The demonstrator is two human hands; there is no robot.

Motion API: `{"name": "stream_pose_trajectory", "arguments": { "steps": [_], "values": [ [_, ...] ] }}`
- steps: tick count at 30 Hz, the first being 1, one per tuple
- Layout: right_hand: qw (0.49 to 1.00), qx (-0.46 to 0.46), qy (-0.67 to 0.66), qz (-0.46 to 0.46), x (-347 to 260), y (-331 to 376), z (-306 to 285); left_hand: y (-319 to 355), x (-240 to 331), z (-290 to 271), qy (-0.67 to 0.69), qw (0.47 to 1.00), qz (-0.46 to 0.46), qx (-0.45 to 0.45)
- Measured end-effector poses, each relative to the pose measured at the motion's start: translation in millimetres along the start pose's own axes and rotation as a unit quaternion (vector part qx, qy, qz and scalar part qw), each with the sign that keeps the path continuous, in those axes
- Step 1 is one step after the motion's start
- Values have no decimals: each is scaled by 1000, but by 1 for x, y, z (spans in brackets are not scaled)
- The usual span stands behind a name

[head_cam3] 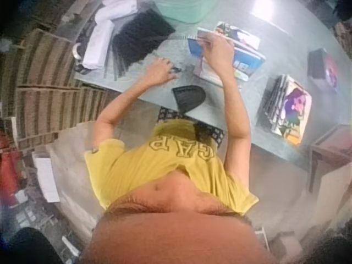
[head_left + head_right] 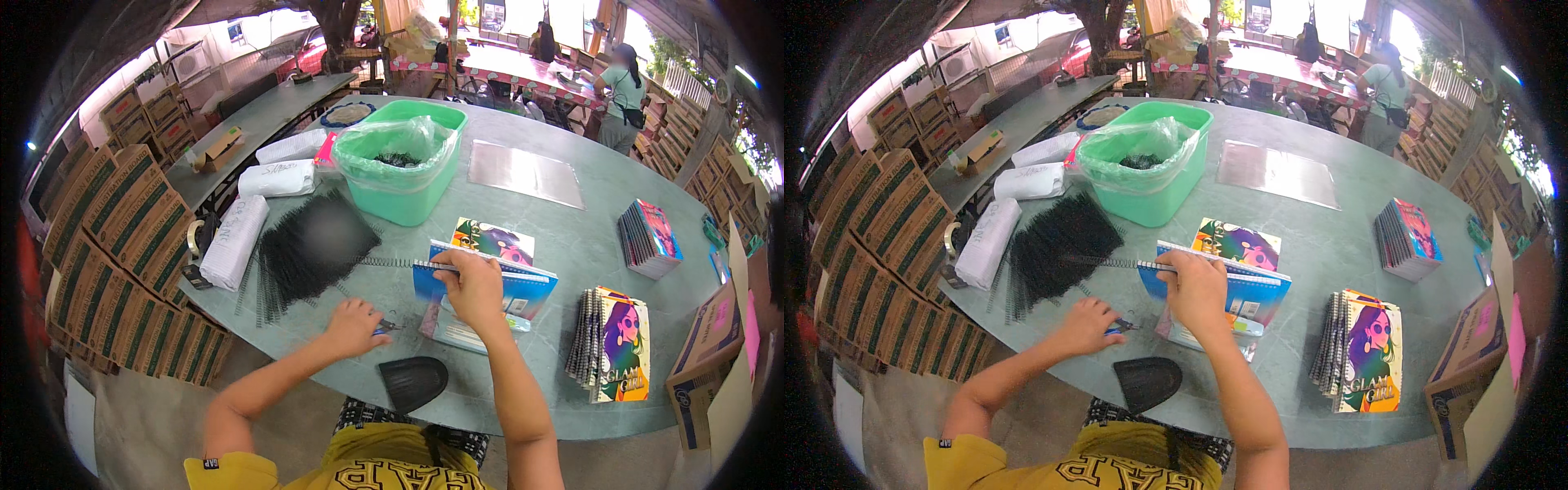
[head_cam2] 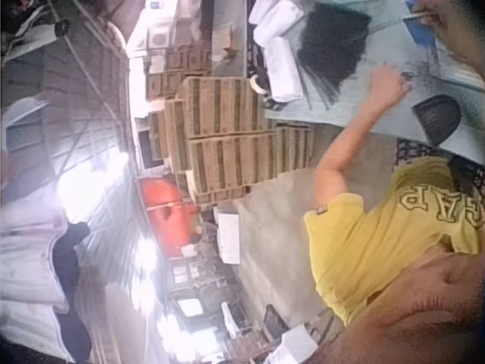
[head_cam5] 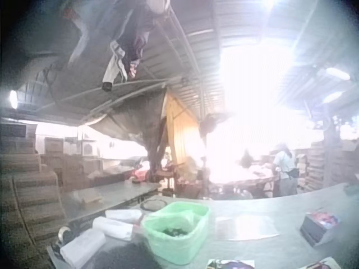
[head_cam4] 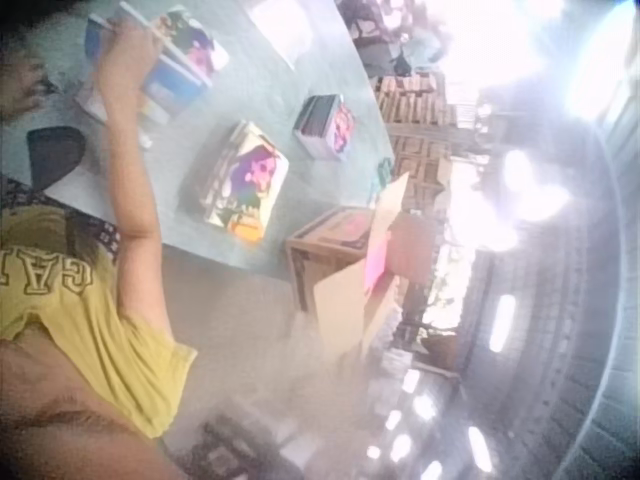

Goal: The person threads a plastic spiral coil through the pre-punched holes of several notebook covers and pages by hand, using a pair of pliers to trim and crimp the ends of the coil.

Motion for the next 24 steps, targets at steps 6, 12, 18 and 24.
{"name": "stream_pose_trajectory", "arguments": {
  "steps": [6, 12, 18, 24],
  "values": [
    [998, 13, -55, -31, 5, -3, 3, -7, 71, 44, 269, 951, 77, -131],
    [980, 171, 40, -95, -1, 18, -5, -18, 77, -74, 316, 933, 28, 168],
    [986, 85, 146, -16, 20, 34, -34, -52, 76, -69, 142, 949, 72, 273],
    [980, 119, 153, -47, 34, 43, -40, -46, 72, -81, 179, 889, 115, 405]
  ]
}}
Point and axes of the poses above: each hand's wrist, its own y-axis away from the middle knuckle, its own z-axis out of the palm, x = y × z, the point moved 2 cm from there along -y, towards the middle knuckle, and after that the axes turned 12 degrees about y, right-handed, at the moved point
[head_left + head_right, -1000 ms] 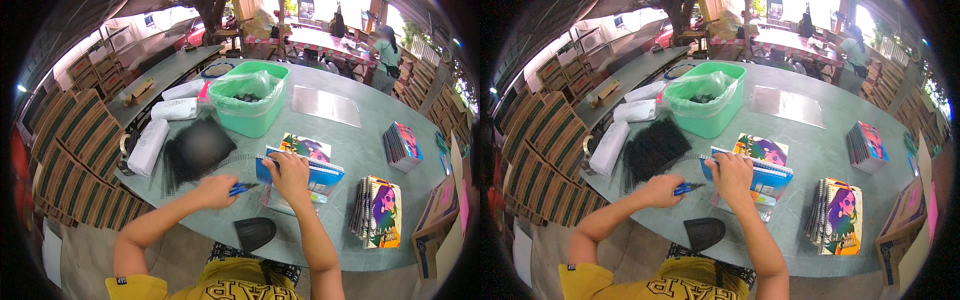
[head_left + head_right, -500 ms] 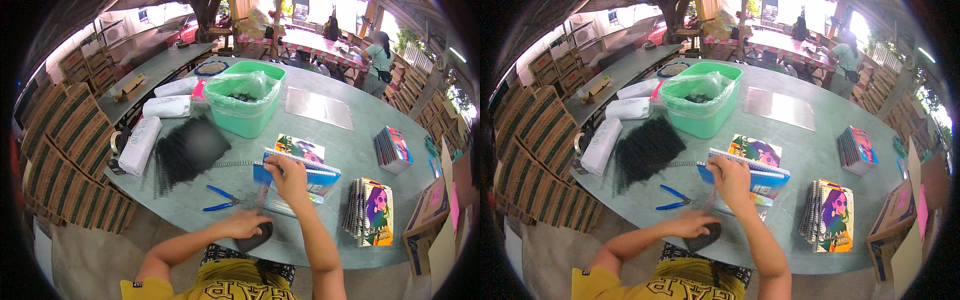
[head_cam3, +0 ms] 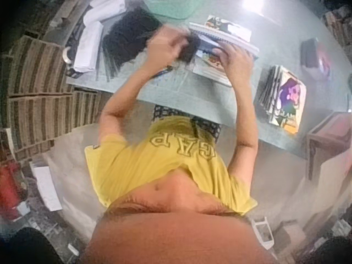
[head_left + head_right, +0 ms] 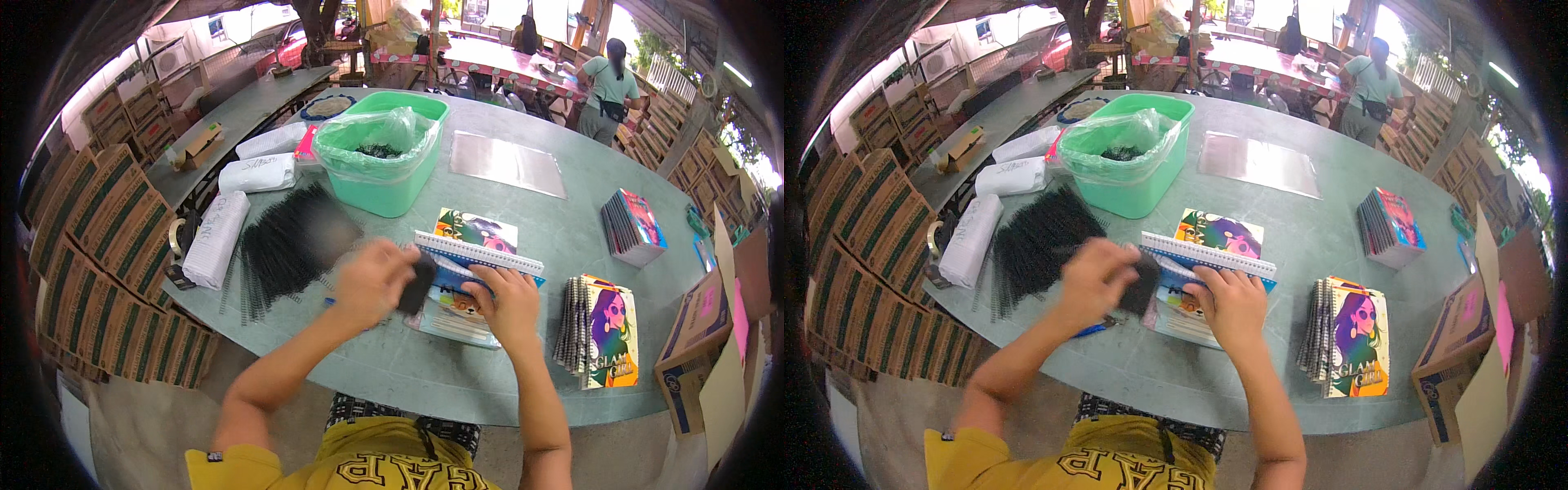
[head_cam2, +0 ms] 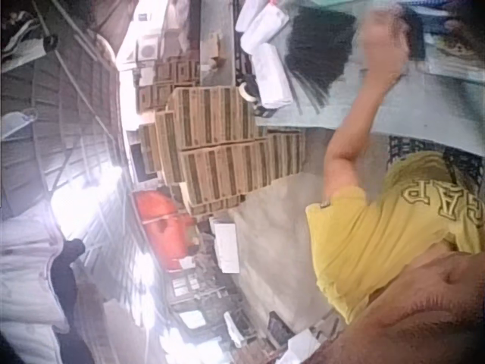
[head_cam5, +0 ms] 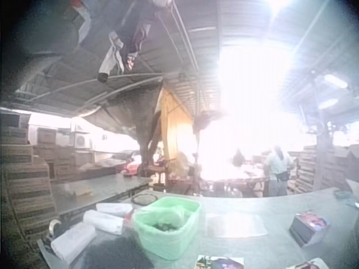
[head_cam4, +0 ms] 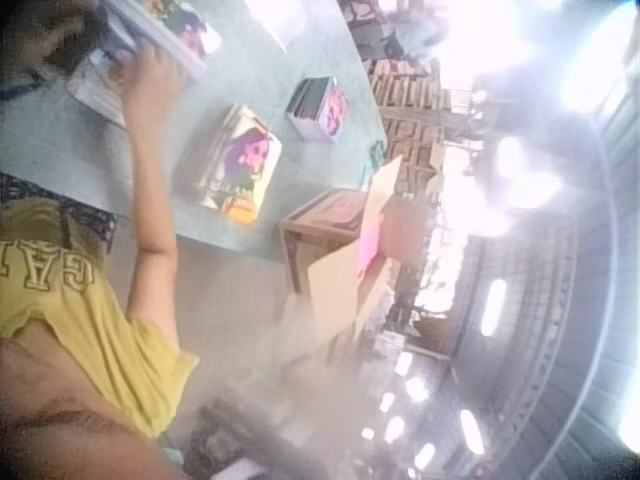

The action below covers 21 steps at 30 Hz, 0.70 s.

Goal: The person threads a plastic spiral coil through the pre-punched holes of several notebook covers and pages by hand, using a pair of pliers to trim and crimp the ends of the coil.

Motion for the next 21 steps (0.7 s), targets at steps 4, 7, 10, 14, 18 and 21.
{"name": "stream_pose_trajectory", "arguments": {
  "steps": [4, 7, 10, 14, 18, 21],
  "values": [
    [1000, 14, 7, 10, 6, 4, 5, -19, 10, -16, -3, 998, 48, 45],
    [1000, 14, 14, 11, 1, 3, 6, -18, 9, -13, 13, 995, 33, 94],
    [1000, 21, 3, -2, 3, 1, 6, -6, 10, -1, 37, 995, -20, -90],
    [1000, 17, 7, 11, -1, 5, 5, -21, 15, -4, 14, 998, 39, 57],
    [1000, 20, 1, 15, 1, 3, 5, 16, 8, 12, 11, 979, -15, -202],
    [1000, 12, 3, 17, 0, 2, 7, -24, 17, -13, 37, 996, 4, 87]
  ]
}}
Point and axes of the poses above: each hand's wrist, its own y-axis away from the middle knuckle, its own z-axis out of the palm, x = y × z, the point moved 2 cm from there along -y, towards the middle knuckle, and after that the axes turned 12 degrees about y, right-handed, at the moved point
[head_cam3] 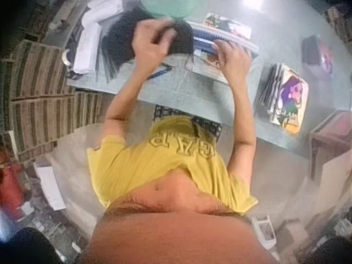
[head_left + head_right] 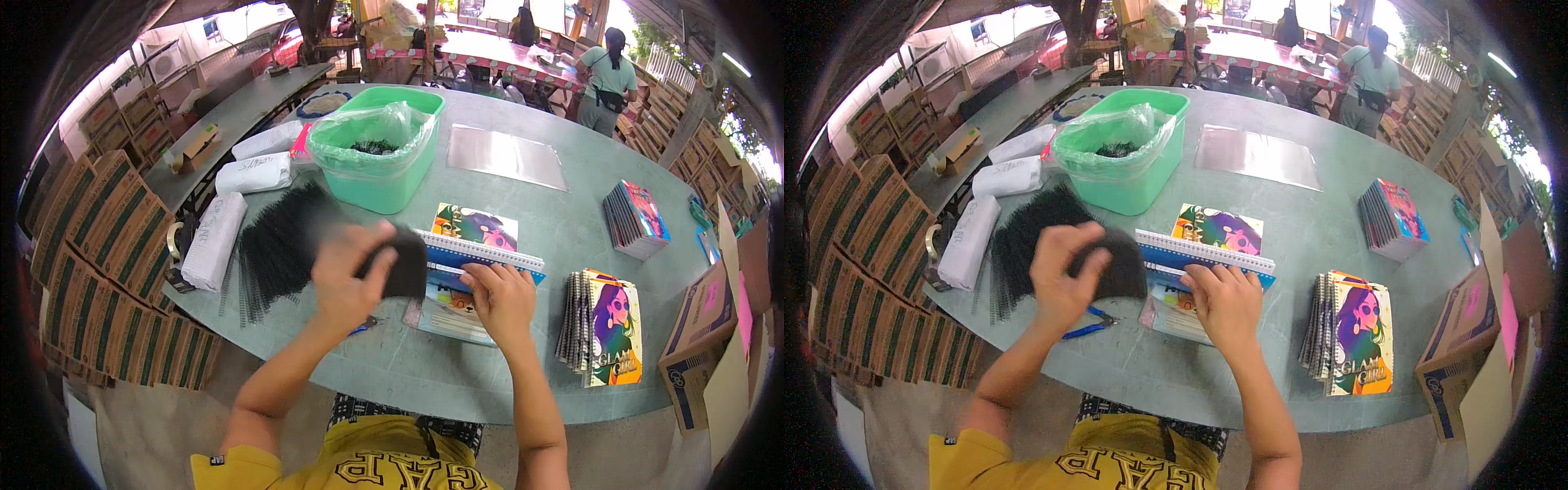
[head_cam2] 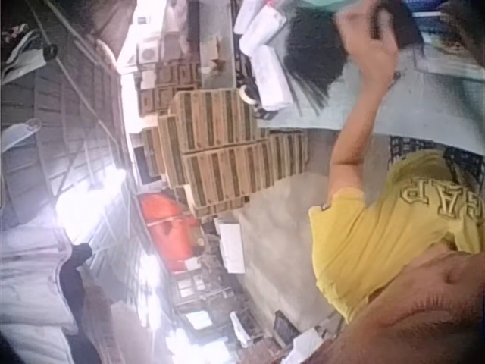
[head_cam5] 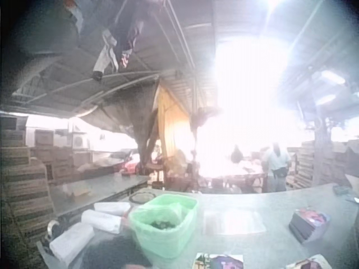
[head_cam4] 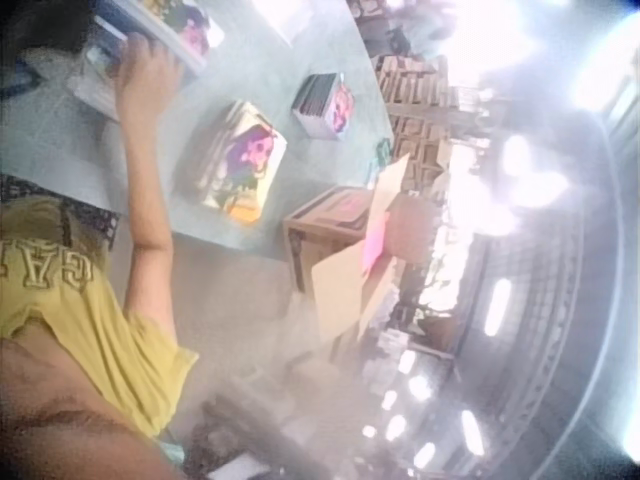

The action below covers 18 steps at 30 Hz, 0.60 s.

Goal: The person threads a plastic spiral coil through the pre-punched holes of several notebook covers and pages by hand, using a pair of pliers to trim and crimp the ends of the coil.

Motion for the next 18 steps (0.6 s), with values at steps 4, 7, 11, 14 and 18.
{"name": "stream_pose_trajectory", "arguments": {
  "steps": [4, 7, 11, 14, 18],
  "values": [
    [1000, -21, -5, -4, 1, 0, -4, 25, 0, 19, -2, 990, -16, -143],
    [1000, -13, 6, 8, 1, 4, -3, 2, 6, 11, 8, 999, 7, -45],
    [1000, 15, 4, -8, -3, 2, 0, 46, -8, 38, -31, 956, -23, -290],
    [1000, -20, 7, -11, 2, 7, -3, 36, 2, 39, 4, 965, -16, -262],
    [1000, -26, 4, -10, -1, 6, -8, 7, 3, 35, -3, 994, -9, -106]
  ]
}}
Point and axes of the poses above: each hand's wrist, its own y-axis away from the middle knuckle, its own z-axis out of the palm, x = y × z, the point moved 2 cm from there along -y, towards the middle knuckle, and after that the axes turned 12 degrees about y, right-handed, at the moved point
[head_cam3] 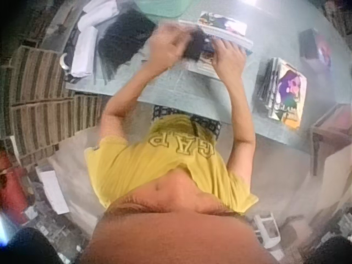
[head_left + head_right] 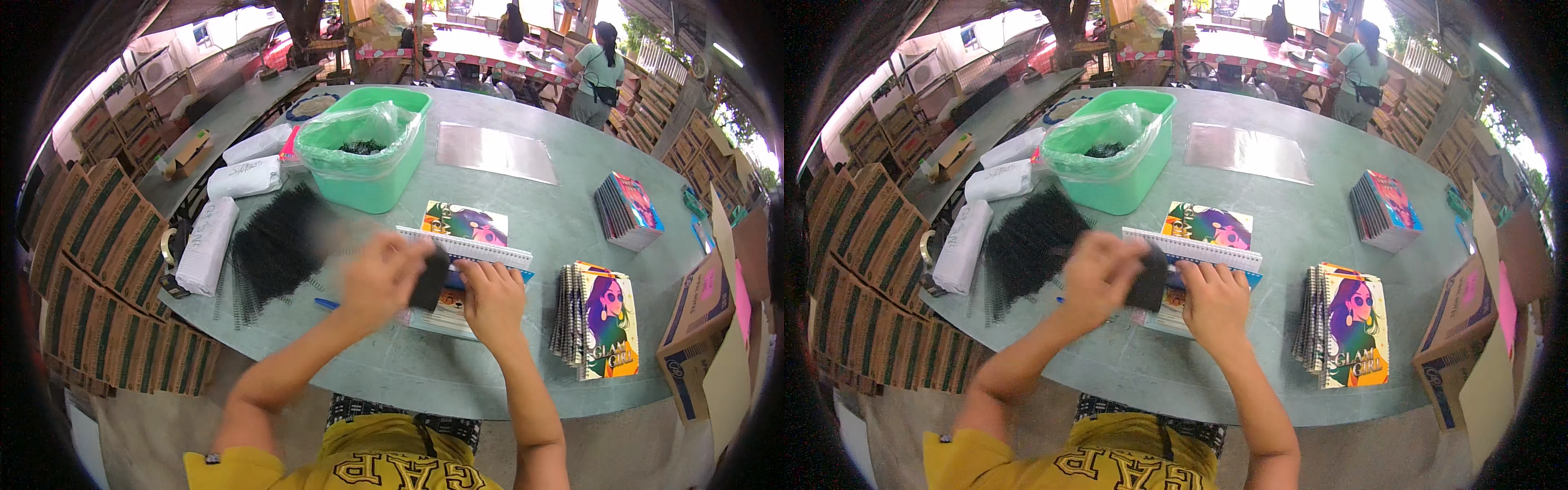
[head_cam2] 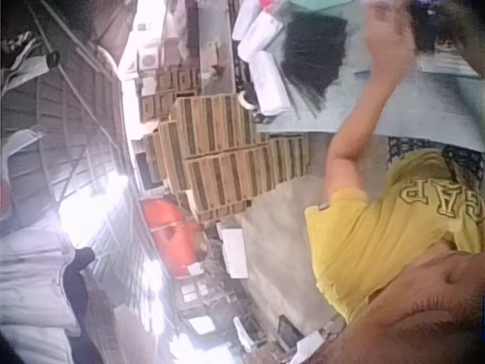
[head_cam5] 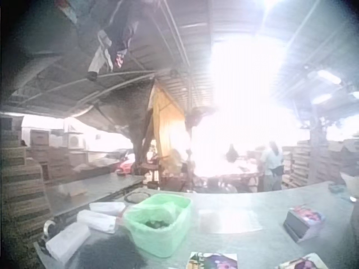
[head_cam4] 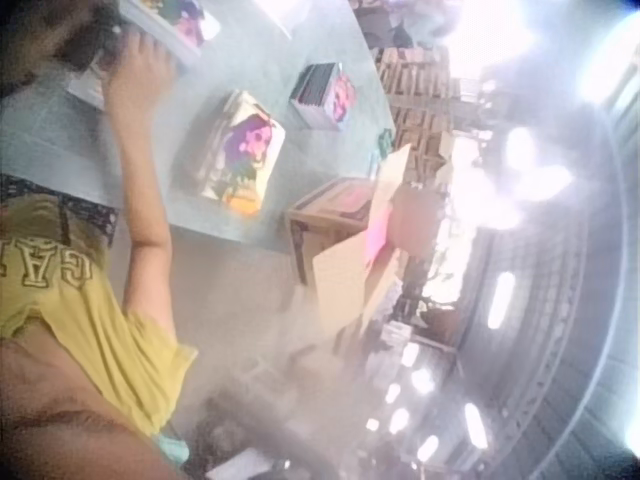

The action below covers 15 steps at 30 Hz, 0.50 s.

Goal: The person threads a plastic spiral coil through the pre-punched holes of several notebook covers and pages by hand, using a pair of pliers to trim and crimp the ends of the coil.

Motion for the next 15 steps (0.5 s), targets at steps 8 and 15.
{"name": "stream_pose_trajectory", "arguments": {
  "steps": [8, 15],
  "values": [
    [998, -14, -43, 39, 27, 3, -16, -10, 7, 8, -6, 1000, 8, -20],
    [850, -92, -450, 258, 65, 29, 10, -18, 14, 12, 76, 994, -35, 76]
  ]
}}
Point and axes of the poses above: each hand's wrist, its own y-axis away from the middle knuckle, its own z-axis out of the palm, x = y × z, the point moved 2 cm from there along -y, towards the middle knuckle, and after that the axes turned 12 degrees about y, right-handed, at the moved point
